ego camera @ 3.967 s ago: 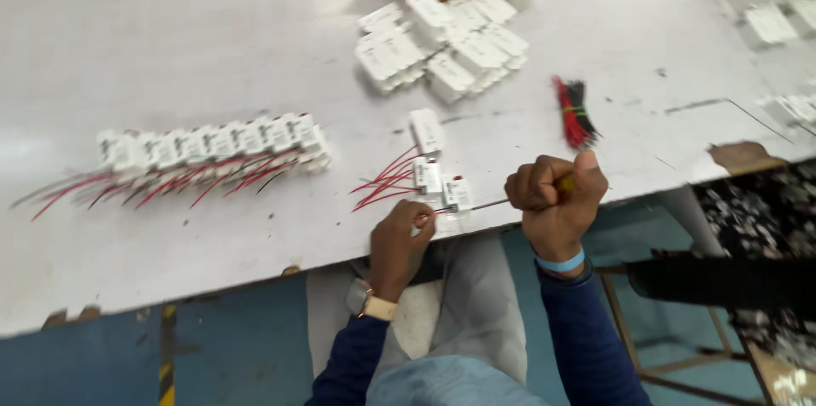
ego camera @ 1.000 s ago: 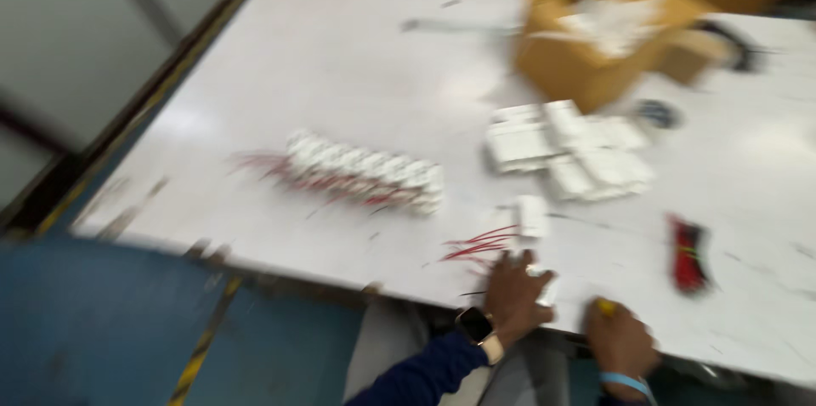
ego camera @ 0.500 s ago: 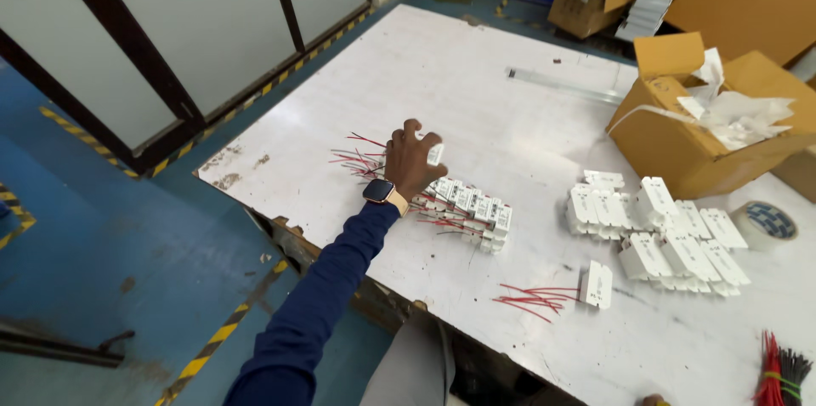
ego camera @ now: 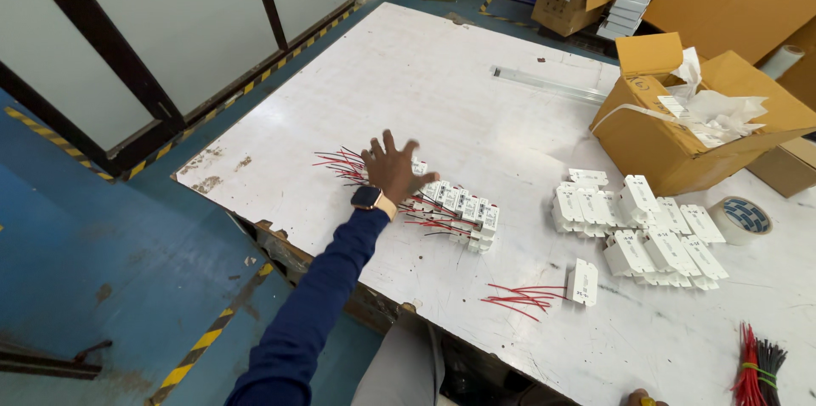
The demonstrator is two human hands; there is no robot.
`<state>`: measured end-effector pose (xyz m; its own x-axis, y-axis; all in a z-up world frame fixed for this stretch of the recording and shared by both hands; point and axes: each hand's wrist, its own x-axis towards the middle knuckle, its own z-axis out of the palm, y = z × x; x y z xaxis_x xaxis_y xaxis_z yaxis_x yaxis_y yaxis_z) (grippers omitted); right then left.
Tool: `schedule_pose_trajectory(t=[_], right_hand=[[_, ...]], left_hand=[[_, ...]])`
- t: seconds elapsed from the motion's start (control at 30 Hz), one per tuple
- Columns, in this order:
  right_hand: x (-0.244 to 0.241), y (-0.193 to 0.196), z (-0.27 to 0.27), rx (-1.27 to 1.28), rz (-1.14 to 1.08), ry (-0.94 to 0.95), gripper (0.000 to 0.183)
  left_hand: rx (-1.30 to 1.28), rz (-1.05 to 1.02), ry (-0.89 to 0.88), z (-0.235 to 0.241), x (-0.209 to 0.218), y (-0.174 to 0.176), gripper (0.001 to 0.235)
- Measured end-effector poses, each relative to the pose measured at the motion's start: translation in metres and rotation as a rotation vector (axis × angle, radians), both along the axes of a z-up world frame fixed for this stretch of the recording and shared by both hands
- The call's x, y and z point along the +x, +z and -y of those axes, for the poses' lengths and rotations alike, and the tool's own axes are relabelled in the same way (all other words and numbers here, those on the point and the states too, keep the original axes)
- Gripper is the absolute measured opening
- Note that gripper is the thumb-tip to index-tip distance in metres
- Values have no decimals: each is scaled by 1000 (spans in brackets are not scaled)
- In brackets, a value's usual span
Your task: The person inserts red and black wires into white electrical components and secures them using a yellow-handled screwdriver. The person repeatedly picks up components, inserts wires, tightens screws, and places the finished units into a growing stack on the table.
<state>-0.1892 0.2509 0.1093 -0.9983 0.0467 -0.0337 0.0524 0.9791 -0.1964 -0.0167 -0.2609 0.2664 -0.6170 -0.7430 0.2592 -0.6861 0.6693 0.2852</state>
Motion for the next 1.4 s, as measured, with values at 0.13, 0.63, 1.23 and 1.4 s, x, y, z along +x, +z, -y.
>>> schedule_pose_trajectory(t=[0.13,0.63,1.23,1.4], right_hand=[[-5,5,6,3,-14,-3,47],[80,39,-16,4,-172,4,43],[89,70,-1,-42,-194,-39,43],[83,85,-9,-503,-32,-37,42]], left_hand=[[18,39,54,16,0,2,107],[-85,-212,-628,-151,-39,20,39],[1335,-550,-569,-306,-109,-90,30],[1601,-582,-453,-327,-75,-93,38]])
